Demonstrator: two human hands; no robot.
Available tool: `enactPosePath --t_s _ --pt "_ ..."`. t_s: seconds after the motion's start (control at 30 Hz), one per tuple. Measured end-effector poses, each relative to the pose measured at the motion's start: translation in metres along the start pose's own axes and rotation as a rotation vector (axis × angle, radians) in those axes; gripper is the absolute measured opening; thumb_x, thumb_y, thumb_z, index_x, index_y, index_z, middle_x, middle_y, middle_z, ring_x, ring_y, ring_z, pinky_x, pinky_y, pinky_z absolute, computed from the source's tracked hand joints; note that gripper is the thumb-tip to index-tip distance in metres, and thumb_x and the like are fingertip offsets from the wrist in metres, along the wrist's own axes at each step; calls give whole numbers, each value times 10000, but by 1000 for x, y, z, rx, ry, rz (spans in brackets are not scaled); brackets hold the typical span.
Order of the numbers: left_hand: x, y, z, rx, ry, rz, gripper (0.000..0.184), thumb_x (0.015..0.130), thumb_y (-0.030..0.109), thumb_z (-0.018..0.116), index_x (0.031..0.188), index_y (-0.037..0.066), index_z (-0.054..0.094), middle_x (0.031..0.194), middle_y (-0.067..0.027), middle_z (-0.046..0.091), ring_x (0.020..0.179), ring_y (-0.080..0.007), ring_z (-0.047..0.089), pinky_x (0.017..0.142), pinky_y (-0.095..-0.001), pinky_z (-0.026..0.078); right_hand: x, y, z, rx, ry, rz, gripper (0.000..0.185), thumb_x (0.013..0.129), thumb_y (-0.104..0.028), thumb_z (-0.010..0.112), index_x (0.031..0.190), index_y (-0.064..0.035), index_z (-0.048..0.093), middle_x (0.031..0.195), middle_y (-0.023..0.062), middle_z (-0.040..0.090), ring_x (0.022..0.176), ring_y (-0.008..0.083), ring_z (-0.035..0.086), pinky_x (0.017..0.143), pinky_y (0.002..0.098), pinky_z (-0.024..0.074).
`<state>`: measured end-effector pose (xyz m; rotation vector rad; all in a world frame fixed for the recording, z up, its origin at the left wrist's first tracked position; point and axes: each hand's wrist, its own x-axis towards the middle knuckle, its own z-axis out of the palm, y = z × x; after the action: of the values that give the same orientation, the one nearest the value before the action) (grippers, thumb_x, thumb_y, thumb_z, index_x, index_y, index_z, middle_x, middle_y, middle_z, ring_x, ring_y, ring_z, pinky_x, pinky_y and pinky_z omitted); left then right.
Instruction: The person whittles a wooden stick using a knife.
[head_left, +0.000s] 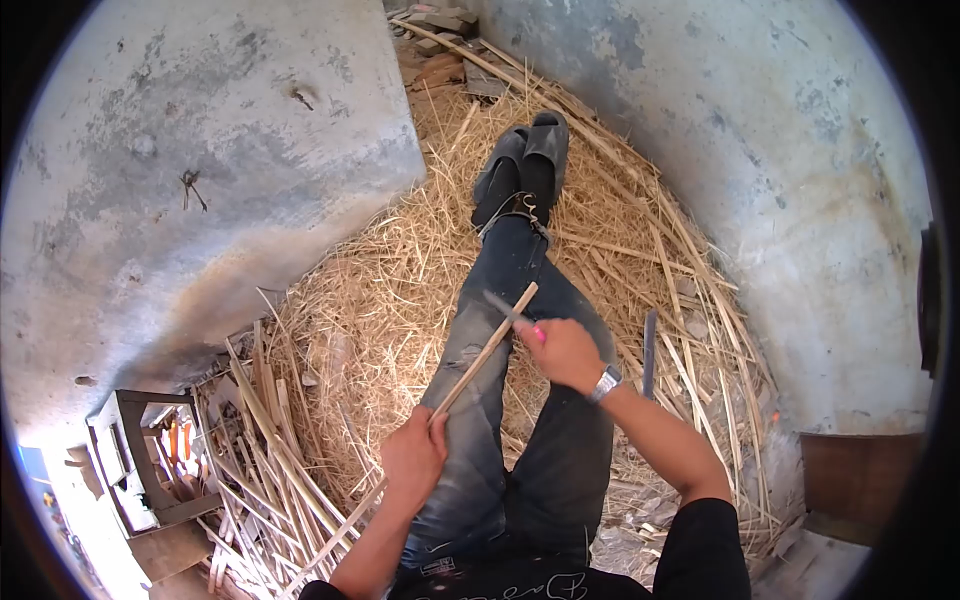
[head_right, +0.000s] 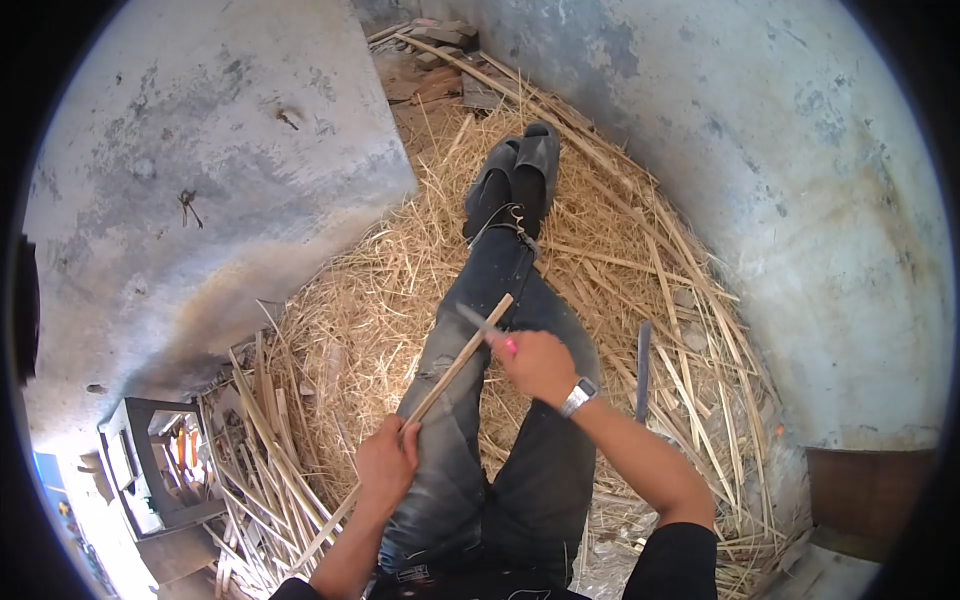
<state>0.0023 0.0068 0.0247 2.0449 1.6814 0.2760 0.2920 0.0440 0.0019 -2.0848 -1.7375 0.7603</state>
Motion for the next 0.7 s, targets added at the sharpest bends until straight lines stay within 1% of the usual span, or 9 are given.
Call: enactPosePath --t_s 0.07,0.27,0.33,0.37,0.4,0.5,0.6,0.67,0.7 --pt "4 4 -2 30 -27 3 235 1041 331 646 965 110 616 673 -160 673 617 -422 672 590 -539 511 12 9 -11 6 -15 91 672 1052 -589 502 731 -37 710 715 256 688 701 481 680 669 571 541" --pt "-1 -7 5 -56 5 26 239 1046 334 642 976 108 614 663 -174 670 606 -432 666 583 -538 514 -11 -1 3 1 -121 -11 673 1056 -599 482 765 -50 740 713 253 689 706 478 688 673 572 550" --pt "-3 -8 1 -41 -19 19 237 1047 334 641 983 107 616 666 -180 671 610 -437 668 580 -546 511 1 13 0 -74 46 -4 681 1053 -608 481 765 -47 739 719 256 691 721 478 693 681 570 557" --pt "-3 -7 1 -33 -36 14 236 1047 334 640 990 106 617 669 -185 672 614 -443 669 578 -555 509 8 17 -15 -96 49 76 672 1053 -598 494 766 -40 735 730 255 696 710 474 689 672 567 556" --pt "-1 -7 0 -35 -29 15 236 1047 334 640 990 106 617 669 -185 672 614 -443 669 578 -555 509 18 25 -19 -86 119 39 661 1053 -591 501 777 -39 737 729 251 697 708 463 689 663 563 551" --pt "3 -7 -1 -37 -52 21 240 1046 332 643 987 101 612 672 -203 671 623 -459 670 575 -573 506 15 24 -15 -78 69 103 640 1047 -586 511 783 -49 739 740 246 702 708 460 685 663 567 544" --pt "8 -8 3 -98 -47 32 238 1045 325 644 989 96 611 668 -219 665 629 -475 668 575 -580 508 4 8 -15 -127 80 -28 633 1046 -582 512 797 -51 749 749 250 704 723 463 690 673 571 544" --pt "5 -9 -2 -89 -68 32 246 1041 325 650 983 90 605 656 -223 656 624 -481 662 571 -575 508 -2 6 -11 -85 -65 -34 622 1045 -578 516 817 -55 762 758 252 707 727 467 694 677 571 547" --pt "5 -10 -5 -83 -69 34 246 1041 325 650 983 90 605 656 -223 656 624 -481 662 571 -575 508 5 19 -6 -99 52 34 634 1055 -576 504 823 -47 766 748 255 700 737 469 696 676 566 546"
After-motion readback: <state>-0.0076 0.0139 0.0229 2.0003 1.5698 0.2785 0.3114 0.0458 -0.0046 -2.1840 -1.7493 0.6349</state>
